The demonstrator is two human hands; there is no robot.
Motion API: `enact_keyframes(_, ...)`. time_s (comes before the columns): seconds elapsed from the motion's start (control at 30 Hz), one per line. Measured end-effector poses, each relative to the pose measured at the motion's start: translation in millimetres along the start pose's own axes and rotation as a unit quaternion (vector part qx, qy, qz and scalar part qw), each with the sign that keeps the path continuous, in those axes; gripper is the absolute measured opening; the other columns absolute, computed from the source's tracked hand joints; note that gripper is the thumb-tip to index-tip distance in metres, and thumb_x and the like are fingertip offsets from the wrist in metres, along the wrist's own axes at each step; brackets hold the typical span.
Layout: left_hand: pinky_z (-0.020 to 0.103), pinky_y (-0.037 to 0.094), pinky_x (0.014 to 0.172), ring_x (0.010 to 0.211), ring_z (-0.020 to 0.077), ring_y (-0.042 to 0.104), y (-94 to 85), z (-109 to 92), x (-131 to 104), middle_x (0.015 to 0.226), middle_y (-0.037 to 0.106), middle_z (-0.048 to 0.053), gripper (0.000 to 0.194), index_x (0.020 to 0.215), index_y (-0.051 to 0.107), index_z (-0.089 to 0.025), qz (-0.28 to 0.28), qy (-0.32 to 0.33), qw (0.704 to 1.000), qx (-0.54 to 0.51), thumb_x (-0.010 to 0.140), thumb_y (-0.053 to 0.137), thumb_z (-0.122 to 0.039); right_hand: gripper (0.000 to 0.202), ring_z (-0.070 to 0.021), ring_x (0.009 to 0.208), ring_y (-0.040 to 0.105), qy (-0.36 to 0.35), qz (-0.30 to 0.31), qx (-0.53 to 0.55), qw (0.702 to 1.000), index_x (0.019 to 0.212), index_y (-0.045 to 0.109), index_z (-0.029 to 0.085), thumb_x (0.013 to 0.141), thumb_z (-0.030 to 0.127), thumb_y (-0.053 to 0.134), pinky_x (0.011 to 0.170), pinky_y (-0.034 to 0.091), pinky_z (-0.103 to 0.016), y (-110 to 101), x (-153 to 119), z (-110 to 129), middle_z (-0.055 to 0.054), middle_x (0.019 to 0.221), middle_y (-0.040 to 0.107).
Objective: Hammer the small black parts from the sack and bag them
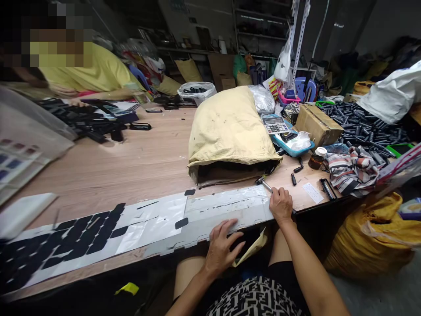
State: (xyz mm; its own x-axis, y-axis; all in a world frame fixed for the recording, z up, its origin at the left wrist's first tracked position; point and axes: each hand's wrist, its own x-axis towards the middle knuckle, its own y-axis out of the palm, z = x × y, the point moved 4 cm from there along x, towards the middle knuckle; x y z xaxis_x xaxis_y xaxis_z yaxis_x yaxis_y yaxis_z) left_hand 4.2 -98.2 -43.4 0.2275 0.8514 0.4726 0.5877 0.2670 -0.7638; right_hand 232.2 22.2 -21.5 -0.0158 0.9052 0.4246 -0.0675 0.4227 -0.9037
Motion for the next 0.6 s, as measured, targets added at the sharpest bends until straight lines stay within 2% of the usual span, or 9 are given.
enact_keyframes(0.1,0.047,0.043,0.101,0.116,0.0303,0.056,-9.4,14,43,0.117,0.069,0.01,0.014,0.1,0.074,-0.024,-0.03,-0.011,1.0,0.0,0.09,0.064,-0.027,0.024,-0.0217,0.089,0.045,0.002,0.002,-0.001,1.0,0.115,0.065,0.024,0.094,0.024,0.055,0.074,0.029,-0.032,-1,0,1,-0.005,0.095,0.059)
enact_keyframes(0.2,0.044,0.045,0.096,0.107,0.0286,0.06,-7.3,44,103,0.109,0.071,0.01,0.019,0.103,0.074,-0.022,-0.037,-0.066,0.997,0.024,0.091,0.061,-0.031,0.024,-0.0218,0.089,0.045,0.001,0.001,0.001,1.0,0.115,0.065,0.023,0.094,0.024,0.054,0.074,0.029,-0.032,-1,0,2,-0.006,0.095,0.059)
enact_keyframes(0.3,0.044,0.047,0.092,0.107,0.0316,0.059,7.8,81,161,0.108,0.069,0.013,0.028,0.11,0.074,-0.021,0.008,-0.152,0.985,0.076,0.091,0.058,-0.035,0.023,-0.0219,0.089,0.045,0.0,0.001,0.0,1.0,0.114,0.065,0.023,0.094,0.023,0.054,0.073,0.028,-0.032,-1,-1,2,-0.006,0.094,0.059)
enact_keyframes(0.37,0.045,0.047,0.093,0.111,0.0337,0.059,20.7,102,189,0.113,0.068,0.014,0.033,0.118,0.072,-0.022,0.05,-0.193,0.974,0.108,0.09,0.058,-0.033,0.023,-0.0218,0.089,0.045,0.0,0.001,0.0,1.0,0.113,0.065,0.023,0.093,0.023,0.054,0.074,0.029,-0.032,-1,-1,2,-0.006,0.094,0.058)
enact_keyframes(0.47,0.044,0.047,0.098,0.122,0.0329,0.055,37.6,122,213,0.13,0.062,0.011,0.04,0.128,0.067,-0.026,0.098,-0.184,0.971,0.116,0.089,0.056,-0.027,0.022,-0.022,0.09,0.045,0.003,0.003,0.001,1.0,0.112,0.065,0.023,0.094,0.023,0.053,0.075,0.03,-0.032,-1,-2,3,-0.006,0.094,0.058)
enact_keyframes(0.6,0.045,0.045,0.099,0.129,0.0366,0.048,46.8,136,227,0.139,0.057,0.013,0.038,0.126,0.066,-0.023,0.122,-0.148,0.976,0.105,0.089,0.056,-0.025,0.023,-0.0226,0.091,0.046,0.004,0.011,0.003,1.0,0.113,0.065,0.023,0.093,0.023,0.053,0.076,0.03,-0.032,-1,-2,4,-0.007,0.095,0.059)
